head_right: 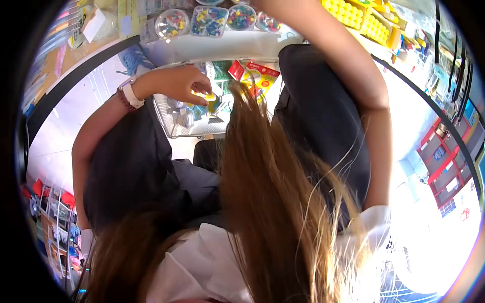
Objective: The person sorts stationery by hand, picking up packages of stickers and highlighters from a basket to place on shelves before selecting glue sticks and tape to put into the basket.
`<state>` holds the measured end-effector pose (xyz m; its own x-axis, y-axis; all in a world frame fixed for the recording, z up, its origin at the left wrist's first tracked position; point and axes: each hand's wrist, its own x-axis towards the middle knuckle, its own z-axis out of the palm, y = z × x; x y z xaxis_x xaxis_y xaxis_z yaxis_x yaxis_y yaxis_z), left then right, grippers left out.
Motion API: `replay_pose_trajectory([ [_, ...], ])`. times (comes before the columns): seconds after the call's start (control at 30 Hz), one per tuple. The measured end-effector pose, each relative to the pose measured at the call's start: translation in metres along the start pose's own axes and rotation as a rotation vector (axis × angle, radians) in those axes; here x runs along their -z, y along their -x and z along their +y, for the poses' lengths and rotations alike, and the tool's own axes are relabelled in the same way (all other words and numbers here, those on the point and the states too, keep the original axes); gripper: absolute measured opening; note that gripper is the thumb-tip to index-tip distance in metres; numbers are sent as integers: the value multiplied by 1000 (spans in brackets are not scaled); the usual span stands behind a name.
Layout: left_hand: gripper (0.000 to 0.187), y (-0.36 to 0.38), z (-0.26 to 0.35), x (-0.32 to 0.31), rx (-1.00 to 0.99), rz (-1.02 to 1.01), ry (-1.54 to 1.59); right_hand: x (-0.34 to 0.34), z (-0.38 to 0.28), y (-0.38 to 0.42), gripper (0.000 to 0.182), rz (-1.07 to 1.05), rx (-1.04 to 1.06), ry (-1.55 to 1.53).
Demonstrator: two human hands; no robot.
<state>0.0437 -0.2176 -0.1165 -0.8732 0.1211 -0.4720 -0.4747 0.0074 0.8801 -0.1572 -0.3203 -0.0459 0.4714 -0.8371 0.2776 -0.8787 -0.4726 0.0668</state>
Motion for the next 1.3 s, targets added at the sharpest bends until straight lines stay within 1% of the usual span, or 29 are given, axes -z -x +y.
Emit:
replay_pose_trajectory([
  [0.03, 42, -4, -2, -4, 51, -36, -23, 14, -9, 11, 15, -21, 59, 37],
  [0.07, 42, -7, -8, -10, 54, -38, -18, 26, -15, 22, 17, -95, 175, 56],
  [0.13, 39, -12, -22, -20, -86, 40, 39, 28, -33, 53, 5, -237, 121, -222],
  [0.17, 39, -13, -24, -21, -85, 41, 44, 25, -39, 63, 16, -242, 363, -477],
  [0.2, 39, -16, -26, -22, -60, -28, -34, 21, -46, 73, 28, -242, 606, -732],
  [0.23, 39, -19, -28, -22, -35, -96, -115, 11, -63, 91, 20, -571, 634, -882],
  [0.27, 39, -20, -32, -23, -32, -93, -109, -2, -81, 113, 16, -907, 654, -1023],
  [0.33, 38, -17, -44, -25, 41, -80, -227, -29, -101, 155, 22, -1215, 932, -959],
  [0.37, 37, -18, -53, -29, -12, -37, -217, -59, -109, 193, 24, -1210, 1026, -1153],
  [0.4, 37, -20, -52, -28, 18, -88, -219, -88, -114, 232, 29, -1197, 1119, -1343],
  [0.47, 38, -25, -42, -21, 49, -204, -303, -99, -129, 279, 40, -932, 1098, -1273],
  [0.5, 38, -23, -43, -20, 3, -101, -269, -102, -134, 287, 40, -910, 1074, -1236],
  [0.53, 38, -23, -45, -24, -47, 1, -236, -96, -135, 283, 40, -969, 1047, -1218],
  [0.6, 39, -20, -41, -19, -84, 77, -212, -82, -140, 267, 40, -1085, 1002, -1210],
  [0.63, 39, -17, -39, -13, -69, 94, -228, -75, -142, 259, 40, -1133, 986, -1215],
  [0.7, 40, -14, -35, -16, -11, 72, -140, -67, -144, 244, 40, -1193, 953, -1238],
  [0.73, 40, -12, -37, -15, -8, 77, -147, -66, -143, 236, 41, -1212, 936, -1239],
  [0.8, 43, -12, -36, -17, 25, 99, -141, -60, -142, 226, 41, -1241, 898, -1251],
  [0.83, 45, -15, -41, -15, 52, 35, -113, -58, -142, 223, 41, -1249, 888, -1255],
  [0.87, 45, -18, -45, -18, 53, 34, -118, -57, -141, 219, 41, -1256, 878, -1255],
  [0.93, 46, -20, -49, -16, -52, 82, -91, -57, -142, 212, 41, -1264, 867, -1248],
  [0.97, 47, -13, -27, -6, 16, 62, -137, -57, -141, 208, 41, -1268, 865, -1239],
  [1.0, 47, -13, -26, -5, 49, 49, -115, -57, -141, 204, 41, -1276, 859, -1231],
  [1.1, 47, -14, -27, -4, 21, 53, -85, -58, -139, 196, 42, -1291, 822, -1213],
  [1.17, 49, -14, -33, -7, -11, 90, -33, -59, -136, 192, 42, -1293, 800, -1208],
  [1.3, 50, -15, -40, -11, -50, 101, -31, -56, -128, 182, 43, -1294, 775, -1199],
])
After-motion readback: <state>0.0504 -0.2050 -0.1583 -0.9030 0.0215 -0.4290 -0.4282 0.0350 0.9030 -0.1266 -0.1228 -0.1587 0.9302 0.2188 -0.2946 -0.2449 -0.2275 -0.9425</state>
